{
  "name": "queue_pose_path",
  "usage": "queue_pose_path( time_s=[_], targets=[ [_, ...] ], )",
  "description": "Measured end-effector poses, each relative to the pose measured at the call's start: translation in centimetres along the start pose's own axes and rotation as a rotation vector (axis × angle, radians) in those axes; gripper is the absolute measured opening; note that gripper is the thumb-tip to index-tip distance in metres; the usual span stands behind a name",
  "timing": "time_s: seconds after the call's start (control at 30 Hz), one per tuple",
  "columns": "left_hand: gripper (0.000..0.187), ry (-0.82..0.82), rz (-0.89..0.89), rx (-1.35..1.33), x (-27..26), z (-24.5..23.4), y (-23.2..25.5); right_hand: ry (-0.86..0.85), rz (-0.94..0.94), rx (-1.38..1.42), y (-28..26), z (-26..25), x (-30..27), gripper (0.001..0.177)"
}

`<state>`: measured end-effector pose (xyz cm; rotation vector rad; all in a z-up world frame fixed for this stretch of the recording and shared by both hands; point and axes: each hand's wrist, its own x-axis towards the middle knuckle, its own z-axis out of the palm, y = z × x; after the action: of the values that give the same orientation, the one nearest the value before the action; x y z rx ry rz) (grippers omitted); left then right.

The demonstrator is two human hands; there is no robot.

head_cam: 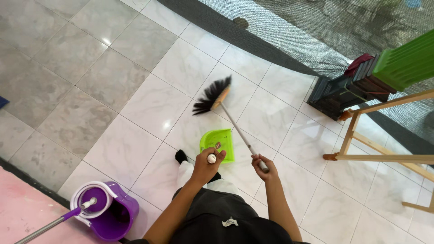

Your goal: The person sweeps debris and trash from a tiled floor into a dustpan using a broom and then carries the dustpan to a trash bin.

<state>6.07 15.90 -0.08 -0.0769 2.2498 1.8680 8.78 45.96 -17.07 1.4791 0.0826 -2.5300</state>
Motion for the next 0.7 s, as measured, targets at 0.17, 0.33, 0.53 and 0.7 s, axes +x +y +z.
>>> queue_pose_path(
  time_s=[0.17,0.33,0.53,0.7],
  targets=[
    [0.041,-0.029,0.027,-0.011,0.8,0.3,0.4,-0.176,-0.097,0.257,-4.1,-5.4,-7.6,0.040],
    [0.038,-0.071,0.139,-0.073,3.1,-0.4,1.0,0.211,-0.421,0.091,-3.6,-6.0,-10.2,0.014],
    [0.037,-0.190,0.061,-0.022,8.1,-3.8,1.1,0.496,-0.728,0.103,-1.6,0.7,-5.1,0.015],
    [0.041,-0.258,0.105,-0.170,13.5,-8.0,2.2,0.071,-0.497,0.465,-3.9,6.7,-3.7,0.023]
  ],
)
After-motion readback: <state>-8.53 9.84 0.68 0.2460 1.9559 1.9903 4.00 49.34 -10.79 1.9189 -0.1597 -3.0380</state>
